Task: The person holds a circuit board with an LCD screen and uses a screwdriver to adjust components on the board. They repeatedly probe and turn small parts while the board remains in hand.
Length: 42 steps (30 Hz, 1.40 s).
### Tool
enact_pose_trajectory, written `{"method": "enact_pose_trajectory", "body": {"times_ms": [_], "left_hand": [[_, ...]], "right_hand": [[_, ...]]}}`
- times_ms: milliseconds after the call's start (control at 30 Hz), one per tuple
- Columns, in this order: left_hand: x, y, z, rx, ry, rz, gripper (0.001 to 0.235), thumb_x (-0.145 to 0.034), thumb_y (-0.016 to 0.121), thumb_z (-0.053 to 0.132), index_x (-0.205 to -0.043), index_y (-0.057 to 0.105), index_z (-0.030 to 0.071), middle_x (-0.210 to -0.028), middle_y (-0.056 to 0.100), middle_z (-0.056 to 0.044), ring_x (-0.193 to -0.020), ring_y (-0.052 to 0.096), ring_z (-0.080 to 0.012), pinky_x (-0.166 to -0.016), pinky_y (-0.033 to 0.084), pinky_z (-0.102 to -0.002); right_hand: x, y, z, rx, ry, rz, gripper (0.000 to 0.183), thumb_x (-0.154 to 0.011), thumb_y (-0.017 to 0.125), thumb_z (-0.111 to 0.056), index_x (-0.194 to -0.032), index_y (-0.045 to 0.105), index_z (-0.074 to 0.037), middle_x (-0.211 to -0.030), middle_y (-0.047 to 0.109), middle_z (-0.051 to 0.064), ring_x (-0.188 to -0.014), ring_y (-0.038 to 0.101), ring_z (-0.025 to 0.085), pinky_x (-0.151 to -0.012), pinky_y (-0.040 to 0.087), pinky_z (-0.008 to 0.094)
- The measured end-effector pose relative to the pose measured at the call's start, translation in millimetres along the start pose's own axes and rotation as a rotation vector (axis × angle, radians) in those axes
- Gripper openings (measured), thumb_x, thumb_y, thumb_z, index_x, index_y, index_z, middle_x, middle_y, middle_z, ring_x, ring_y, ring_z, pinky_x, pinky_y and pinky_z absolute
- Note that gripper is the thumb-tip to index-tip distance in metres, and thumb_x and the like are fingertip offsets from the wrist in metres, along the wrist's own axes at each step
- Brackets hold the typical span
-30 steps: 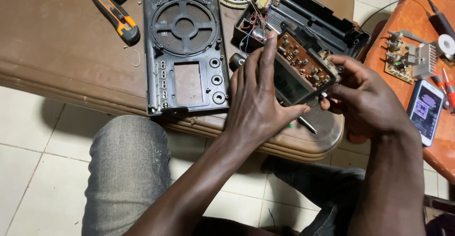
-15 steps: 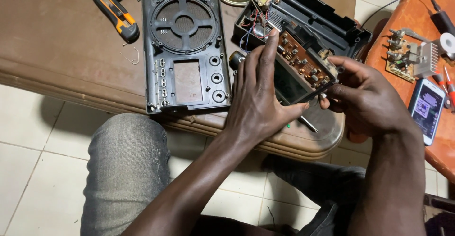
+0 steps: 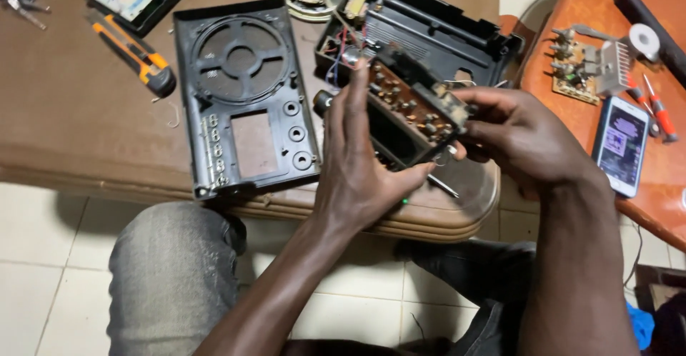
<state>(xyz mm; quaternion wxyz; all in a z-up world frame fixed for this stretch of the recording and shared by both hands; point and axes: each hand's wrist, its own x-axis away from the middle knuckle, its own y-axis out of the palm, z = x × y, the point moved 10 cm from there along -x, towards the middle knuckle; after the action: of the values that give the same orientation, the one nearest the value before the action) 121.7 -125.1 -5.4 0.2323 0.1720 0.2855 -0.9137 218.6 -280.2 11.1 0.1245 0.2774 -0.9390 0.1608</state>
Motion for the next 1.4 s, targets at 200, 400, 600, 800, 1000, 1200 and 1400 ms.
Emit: {"method": "enact_pose_trajectory", "body": {"times_ms": [200,400,600,800,1000,1200,1400], "left_hand": [[-1,-9,1,-0.01,0.05,0.005,0.142,-0.071,0.102,0.044,-0.168,0.001,0.018,-0.177,0.021,-0.016,-0.157,0.038,-0.0361,-0.13,0.036,-0.069],[0,-16,6,0.075,0.047,-0.013,0.138,-0.072,0.1,0.03,-0.167,0.001,0.017,-0.174,0.021,-0.021,-0.161,0.028,-0.0384,-0.134,0.035,-0.063],[7,-18,4,0.111,0.038,-0.062,0.137,-0.068,0.097,0.026,-0.164,0.002,0.007,-0.176,0.01,-0.024,-0.168,0.012,-0.04,-0.14,0.02,-0.053],[10,-30,2,0.175,-0.092,0.002,0.138,-0.065,0.094,0.021,-0.165,0.0,0.01,-0.177,-0.001,-0.022,-0.169,0.005,-0.0347,-0.14,0.019,-0.049],[14,-40,3,0.192,-0.15,0.069,0.131,-0.064,0.084,0.015,-0.167,0.002,0.02,-0.178,-0.002,-0.021,-0.171,0.012,-0.0385,-0.135,0.031,-0.054],[12,-43,8,0.119,0.017,0.027,0.134,-0.064,0.084,0.022,-0.171,0.002,0.025,-0.183,0.0,-0.021,-0.178,0.009,-0.0487,-0.148,0.029,-0.065],[23,-61,-7,-0.366,0.095,0.049,0.138,-0.065,0.076,0.055,-0.17,-0.006,0.018,-0.181,-0.002,-0.014,-0.178,0.002,-0.0345,-0.156,0.013,-0.06]], "right_hand": [[-12,1,-1,-0.152,-0.05,-0.08,0.026,-0.097,0.064,-0.008,-0.12,0.072,0.0,-0.073,0.065,0.006,-0.062,0.059,0.01,-0.055,0.041,0.021],[-9,17,-5,-0.252,-0.114,-0.206,0.042,-0.1,0.059,-0.018,-0.137,0.064,0.001,-0.064,0.062,0.008,-0.059,0.063,0.011,-0.05,0.038,0.021],[-6,22,-16,-0.132,-0.146,-0.19,0.029,-0.098,0.064,-0.017,-0.122,0.076,-0.005,-0.073,0.066,0.0,-0.058,0.059,0.005,-0.05,0.038,0.019],[-7,16,-17,-0.228,-0.09,-0.133,0.026,-0.094,0.064,-0.007,-0.115,0.077,0.002,-0.104,0.082,0.013,-0.055,0.061,0.008,-0.058,0.054,0.02],[-6,12,-15,0.015,-0.033,-0.082,0.022,-0.093,0.066,-0.02,-0.104,0.084,-0.013,-0.094,0.084,0.0,-0.051,0.064,0.006,-0.046,0.046,0.021],[-4,15,-17,0.007,-0.013,-0.113,0.022,-0.091,0.066,-0.025,-0.102,0.084,-0.016,-0.087,0.078,-0.003,-0.053,0.07,0.007,-0.04,0.048,0.02],[0,10,-24,-0.082,-0.115,-0.081,0.021,-0.088,0.068,-0.025,-0.097,0.084,-0.013,-0.087,0.08,-0.002,-0.056,0.062,0.006,-0.055,0.053,0.022]]}}
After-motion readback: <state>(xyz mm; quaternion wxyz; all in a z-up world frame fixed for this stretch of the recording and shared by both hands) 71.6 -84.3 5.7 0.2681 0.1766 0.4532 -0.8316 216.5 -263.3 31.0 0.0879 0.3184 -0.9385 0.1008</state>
